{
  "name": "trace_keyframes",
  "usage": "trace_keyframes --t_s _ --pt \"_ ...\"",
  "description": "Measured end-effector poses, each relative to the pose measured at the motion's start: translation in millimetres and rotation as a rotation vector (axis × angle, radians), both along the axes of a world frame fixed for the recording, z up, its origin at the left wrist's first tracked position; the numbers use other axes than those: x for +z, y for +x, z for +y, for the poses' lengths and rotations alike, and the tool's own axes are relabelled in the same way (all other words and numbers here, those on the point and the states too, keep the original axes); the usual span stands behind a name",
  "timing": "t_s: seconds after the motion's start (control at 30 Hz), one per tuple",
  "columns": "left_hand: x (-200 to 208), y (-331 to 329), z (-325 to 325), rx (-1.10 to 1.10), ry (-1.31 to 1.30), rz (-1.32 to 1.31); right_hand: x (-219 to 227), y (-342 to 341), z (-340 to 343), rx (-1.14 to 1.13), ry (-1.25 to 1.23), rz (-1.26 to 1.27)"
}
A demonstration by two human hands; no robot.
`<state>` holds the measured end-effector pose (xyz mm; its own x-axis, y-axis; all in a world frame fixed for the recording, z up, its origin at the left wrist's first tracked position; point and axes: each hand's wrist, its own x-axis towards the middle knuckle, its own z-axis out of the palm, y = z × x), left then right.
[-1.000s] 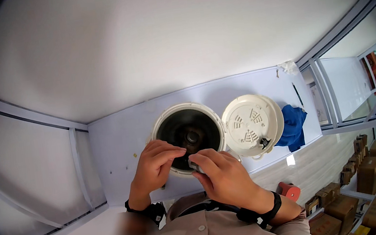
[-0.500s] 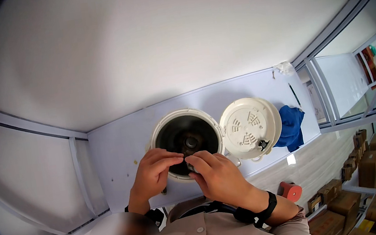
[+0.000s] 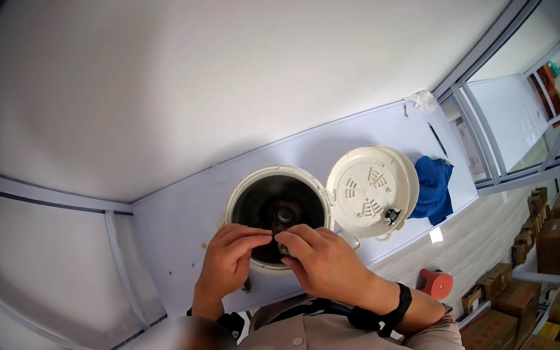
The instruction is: The person disassembles a white cylindrical appliance, removes screws, and manipulates internal components and wiring. They repeatedly open and close the unit, adjust parts inside, and reassemble it using a screwdriver.
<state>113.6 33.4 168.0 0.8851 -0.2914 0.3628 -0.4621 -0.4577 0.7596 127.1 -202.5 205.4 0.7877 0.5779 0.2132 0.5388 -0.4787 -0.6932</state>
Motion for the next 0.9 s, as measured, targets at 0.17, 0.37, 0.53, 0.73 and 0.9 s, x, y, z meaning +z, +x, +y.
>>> trace_keyframes --t_s 0.17,0.37,0.53,0.73,0.9 --pt "-0.4 0.0 -0.5 0.01 0.007 -0.002 0.2 1.9 0.1 0.028 0.013 -0.008" --pt "-2.0 -0.1 -0.4 0.021 0.02 0.004 3.7 3.6 2.7 0.059 -0.01 -0.026" --pt "0.0 0.2 -4.6 0.028 0.053 -0.023 3.2 5.8 8.5 0.047 -0.075 -0.128" --pt "2.1 -0.8 -7.4 0.01 0.066 -0.009 -6.7 14.3 12.1 -0.019 -0.177 -0.276" --pt "3.0 1.3 -16.0 0.094 0.091 -0.006 -3.9 19.5 13.8 -0.023 -0.203 -0.303"
